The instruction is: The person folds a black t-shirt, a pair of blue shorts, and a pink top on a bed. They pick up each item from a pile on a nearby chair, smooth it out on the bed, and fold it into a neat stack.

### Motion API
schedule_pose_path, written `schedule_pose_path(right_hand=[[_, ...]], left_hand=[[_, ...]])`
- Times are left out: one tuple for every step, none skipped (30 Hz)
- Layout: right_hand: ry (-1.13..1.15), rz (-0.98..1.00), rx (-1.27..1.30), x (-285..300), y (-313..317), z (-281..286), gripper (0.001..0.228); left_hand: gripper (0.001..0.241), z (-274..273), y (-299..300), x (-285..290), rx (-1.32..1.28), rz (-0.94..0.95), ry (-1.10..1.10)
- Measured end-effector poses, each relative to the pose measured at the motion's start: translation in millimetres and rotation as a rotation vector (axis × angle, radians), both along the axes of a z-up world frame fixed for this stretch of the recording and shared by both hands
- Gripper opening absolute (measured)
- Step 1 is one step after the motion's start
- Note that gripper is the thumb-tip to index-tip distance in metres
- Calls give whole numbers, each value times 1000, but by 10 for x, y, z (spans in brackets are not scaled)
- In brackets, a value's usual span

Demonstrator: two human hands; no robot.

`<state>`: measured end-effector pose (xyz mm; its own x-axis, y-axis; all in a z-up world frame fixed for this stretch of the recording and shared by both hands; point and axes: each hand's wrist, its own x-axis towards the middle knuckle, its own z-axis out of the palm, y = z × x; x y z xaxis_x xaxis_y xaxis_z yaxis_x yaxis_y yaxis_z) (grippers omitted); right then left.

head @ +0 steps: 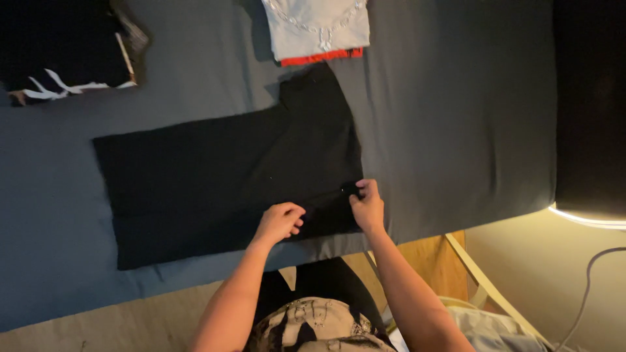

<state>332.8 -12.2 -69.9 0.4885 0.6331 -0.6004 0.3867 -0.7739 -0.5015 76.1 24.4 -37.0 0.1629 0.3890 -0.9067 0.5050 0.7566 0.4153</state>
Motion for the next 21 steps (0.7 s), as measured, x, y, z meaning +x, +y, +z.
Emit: schedule_pose_path(right_hand=[[1, 7, 7, -13, 92, 20, 37], [-112, 67, 59, -31, 189, 38, 34], [-226, 127, 110, -48, 291, 52, 31], [-224, 134, 116, -50, 427, 77, 31], [-318, 185, 220, -51, 573, 101, 34], [-411, 234, 325, -59, 722, 121, 36], [-410, 243, 329, -21, 845, 76, 36], [-384, 225, 311, 14, 977, 22, 39], [-354, 209, 288, 46, 1100, -41, 43], [-351, 219, 288, 125, 1165, -181, 43], [-326, 218, 214, 202, 1207, -317, 38], [-303, 216, 141, 272, 1252, -459, 35], [-302, 229, 136, 295, 1263, -468, 35], [-280, 170, 62, 317, 1281, -478, 33], [-260, 107, -8, 333, 1318, -493, 32], [-260, 115, -11, 396, 1330, -588, 32], [-282, 86, -25, 466, 1318, -679, 30], [-304, 57, -39, 542, 1305, -771, 28], [-305, 60, -48, 495, 1357, -740, 28], [-347, 106, -24, 453, 1406, -708, 26], [-387, 151, -3, 408, 1442, -676, 25]], left_hand=[[28, 42, 36, -86, 7, 7, 1], [25, 81, 75, -178, 141, 2, 108], [24, 116, 117, -267, 272, -2, 215], [24, 123, 131, -367, 277, 6, 217], [20, 129, 146, -463, 520, -76, 390], [18, 130, 163, -564, 760, -158, 567], [18, 78, 208, -702, 760, -148, 571], [24, 17, 257, -844, 873, -191, 662], [33, -44, 293, -985, 981, -238, 755], [33, 12, 400, -1081, 974, -230, 761], [39, 63, 481, -1182, 825, -286, 785], [47, 108, 562, -1291, 674, -340, 804], [47, 103, 630, -1392, 663, -332, 805], [51, 96, 702, -1495, 545, -390, 782], [56, 83, 802, -1606, 432, -447, 756], [56, 44, 892, -1752, 426, -441, 757], [58, 3, 968, -1894, 389, -508, 805], [60, -41, 1040, -2031, 351, -575, 852], [60, -189, 1103, -2228, 343, -577, 847], [59, -338, 1159, -2419, 354, -575, 902], [59, -481, 1204, -2612, 364, -576, 957]])
